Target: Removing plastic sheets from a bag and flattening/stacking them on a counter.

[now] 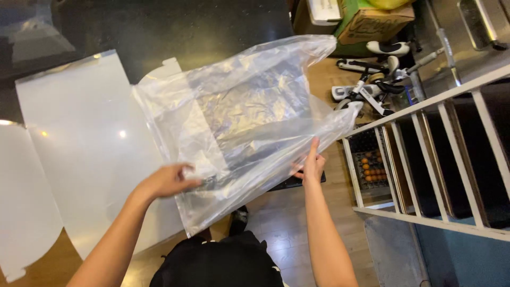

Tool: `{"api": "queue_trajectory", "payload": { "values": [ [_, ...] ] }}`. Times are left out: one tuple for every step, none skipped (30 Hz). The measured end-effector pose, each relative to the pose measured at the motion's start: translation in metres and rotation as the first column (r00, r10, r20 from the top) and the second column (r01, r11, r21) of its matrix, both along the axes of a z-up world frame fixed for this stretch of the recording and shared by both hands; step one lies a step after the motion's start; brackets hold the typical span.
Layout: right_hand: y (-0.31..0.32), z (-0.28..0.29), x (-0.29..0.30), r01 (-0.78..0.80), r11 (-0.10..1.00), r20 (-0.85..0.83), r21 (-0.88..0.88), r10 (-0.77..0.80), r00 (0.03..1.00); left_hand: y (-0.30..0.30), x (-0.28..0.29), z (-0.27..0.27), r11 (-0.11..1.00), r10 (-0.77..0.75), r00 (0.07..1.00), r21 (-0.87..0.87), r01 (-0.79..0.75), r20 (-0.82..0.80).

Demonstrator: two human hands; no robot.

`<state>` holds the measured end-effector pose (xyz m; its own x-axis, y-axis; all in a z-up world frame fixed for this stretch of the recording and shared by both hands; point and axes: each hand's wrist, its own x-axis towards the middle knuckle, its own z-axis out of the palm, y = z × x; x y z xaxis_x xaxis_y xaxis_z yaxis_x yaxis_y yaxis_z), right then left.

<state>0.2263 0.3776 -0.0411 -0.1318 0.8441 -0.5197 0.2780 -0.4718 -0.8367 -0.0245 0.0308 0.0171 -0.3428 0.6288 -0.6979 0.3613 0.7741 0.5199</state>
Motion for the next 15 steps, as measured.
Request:
{"api": "queue_trajectory", "payload": {
  "values": [
    [-0.004, -0.001, 0.002, 0.001, 0.999, 0.007, -0.039, -0.001, 1.000, 0.013, -0.011, 0.001, 0.976, 0.054, 0.984, 0.218, -0.016, -0.169],
    [-0.008, -0.002, 0.002, 0.002, 0.997, 0.013, -0.077, -0.001, 1.000, 0.027, -0.022, 0.001, 0.905, 0.144, 0.938, 0.426, 0.004, -0.315],
    [-0.014, 0.002, 0.002, 0.012, 0.997, 0.011, -0.075, -0.011, 1.000, 0.032, -0.031, -0.013, 0.904, 0.135, 0.939, 0.428, 0.015, -0.317],
    [-0.020, 0.005, 0.001, -0.055, 0.996, 0.052, -0.071, 0.059, 0.997, 0.038, -0.042, -0.028, 0.831, 0.072, 0.858, 0.506, 0.230, -0.509],
    [-0.026, 0.008, 0.001, -0.121, 0.990, 0.094, -0.071, 0.127, 0.987, 0.043, -0.052, -0.043, 0.725, 0.045, 0.731, 0.526, 0.446, -0.681],
    [-0.016, -0.021, 0.007, -0.111, 0.991, 0.092, -0.069, 0.117, 0.989, 0.044, -0.057, -0.050, 0.719, 0.038, 0.730, 0.526, 0.454, -0.683],
    [-0.006, -0.050, 0.013, -0.086, 0.991, -0.105, -0.098, 0.076, 0.992, 0.045, -0.061, -0.059, 0.703, -0.053, 0.807, 0.552, 0.448, -0.588],
    [0.003, -0.079, 0.019, -0.067, 0.989, -0.296, -0.130, 0.026, 0.955, 0.045, -0.066, -0.067, 0.689, -0.146, 0.864, 0.577, 0.438, -0.481],
    [0.007, -0.065, 0.014, -0.065, 0.990, -0.296, -0.126, 0.025, 0.955, 0.041, -0.068, -0.073, 0.686, -0.146, 0.864, 0.580, 0.440, -0.482],
    [0.011, -0.050, 0.010, 0.012, 0.989, -0.339, -0.145, -0.061, 0.939, 0.036, -0.070, -0.079, 0.720, -0.142, 0.946, 0.626, 0.301, -0.291],
    [0.012, -0.037, 0.008, 0.090, 0.981, -0.376, -0.172, -0.150, 0.914, 0.030, -0.071, -0.085, 0.755, -0.133, 0.988, 0.638, 0.156, -0.084],
    [0.015, -0.009, -0.008, 0.095, 0.980, -0.373, -0.172, -0.154, 0.915, 0.027, -0.071, -0.088, 0.754, -0.137, 0.987, 0.638, 0.157, -0.081],
    [0.014, 0.018, -0.022, 0.087, 0.976, -0.479, -0.200, -0.175, 0.860, 0.020, -0.070, -0.091, 0.766, -0.112, 0.979, 0.642, -0.024, 0.170],
    [0.013, 0.044, -0.037, 0.076, 0.971, -0.577, -0.226, -0.196, 0.792, 0.012, -0.068, -0.095, 0.773, -0.084, 0.908, 0.602, -0.200, 0.411],
    [0.015, 0.059, -0.057, 0.076, 0.971, -0.576, -0.227, -0.197, 0.793, 0.005, -0.066, -0.102, 0.774, -0.084, 0.907, 0.601, -0.201, 0.412]
  ]
}}
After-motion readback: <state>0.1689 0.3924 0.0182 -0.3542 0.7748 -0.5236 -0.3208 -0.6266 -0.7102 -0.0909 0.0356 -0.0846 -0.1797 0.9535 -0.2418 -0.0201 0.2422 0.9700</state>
